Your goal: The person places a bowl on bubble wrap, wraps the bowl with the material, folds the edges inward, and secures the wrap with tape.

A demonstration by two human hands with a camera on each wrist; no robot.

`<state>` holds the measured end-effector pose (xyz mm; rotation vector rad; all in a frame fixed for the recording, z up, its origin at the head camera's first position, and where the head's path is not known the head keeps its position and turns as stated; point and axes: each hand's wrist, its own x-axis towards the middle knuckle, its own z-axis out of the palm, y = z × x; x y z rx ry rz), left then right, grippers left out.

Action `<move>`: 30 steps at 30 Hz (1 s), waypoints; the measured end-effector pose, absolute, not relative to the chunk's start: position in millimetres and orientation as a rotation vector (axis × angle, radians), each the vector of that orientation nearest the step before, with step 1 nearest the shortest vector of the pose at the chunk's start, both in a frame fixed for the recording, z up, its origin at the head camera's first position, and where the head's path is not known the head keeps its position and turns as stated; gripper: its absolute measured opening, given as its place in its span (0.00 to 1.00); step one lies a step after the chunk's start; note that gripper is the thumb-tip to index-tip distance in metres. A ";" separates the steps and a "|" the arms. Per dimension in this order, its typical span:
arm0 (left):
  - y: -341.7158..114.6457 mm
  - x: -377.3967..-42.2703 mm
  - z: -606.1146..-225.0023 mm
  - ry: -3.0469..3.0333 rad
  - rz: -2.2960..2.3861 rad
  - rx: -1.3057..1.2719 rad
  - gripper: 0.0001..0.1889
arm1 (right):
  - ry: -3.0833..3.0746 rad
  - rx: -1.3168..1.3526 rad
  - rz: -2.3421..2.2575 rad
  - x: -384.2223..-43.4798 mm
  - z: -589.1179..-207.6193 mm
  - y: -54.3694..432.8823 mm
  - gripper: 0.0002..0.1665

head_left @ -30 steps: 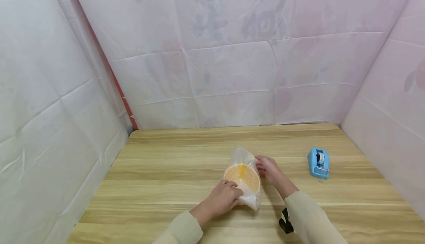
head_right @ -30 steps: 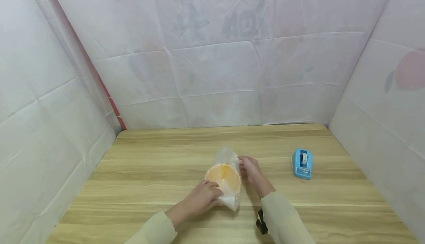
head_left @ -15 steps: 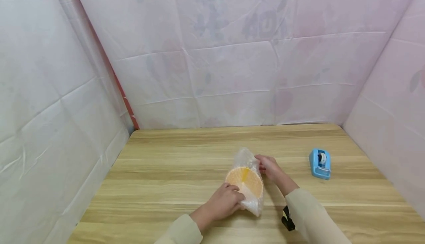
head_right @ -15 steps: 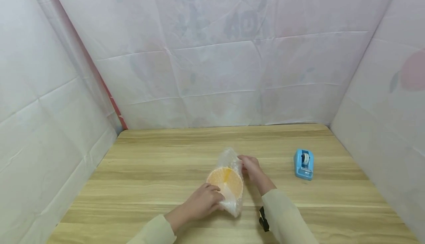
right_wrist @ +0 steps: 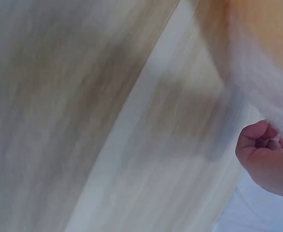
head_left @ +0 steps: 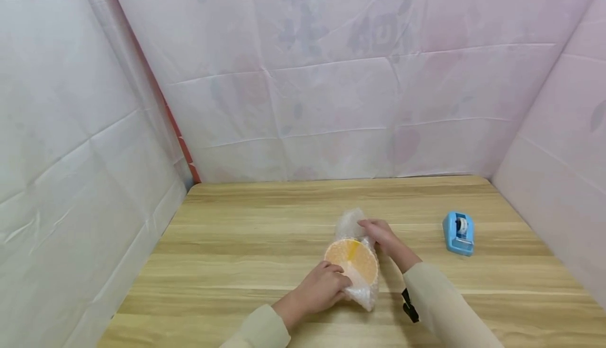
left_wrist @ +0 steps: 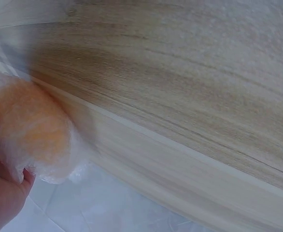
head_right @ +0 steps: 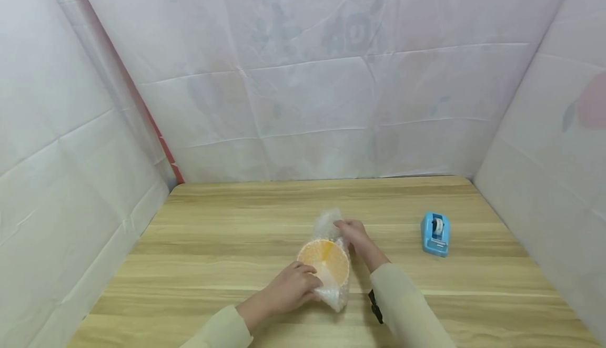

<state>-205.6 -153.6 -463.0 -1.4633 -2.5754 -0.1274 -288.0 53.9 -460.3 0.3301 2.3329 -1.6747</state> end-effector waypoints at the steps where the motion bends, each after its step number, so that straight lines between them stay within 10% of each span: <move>1: -153.3 -205.7 -462.8 -2.575 -0.125 -1.465 0.10 | 2.372 0.315 -1.644 -288.3 -460.2 53.4 0.22; 30: -151.4 -205.2 -463.3 -2.560 -0.127 -1.481 0.10 | 2.897 -0.307 -1.543 -284.0 -438.7 26.7 0.12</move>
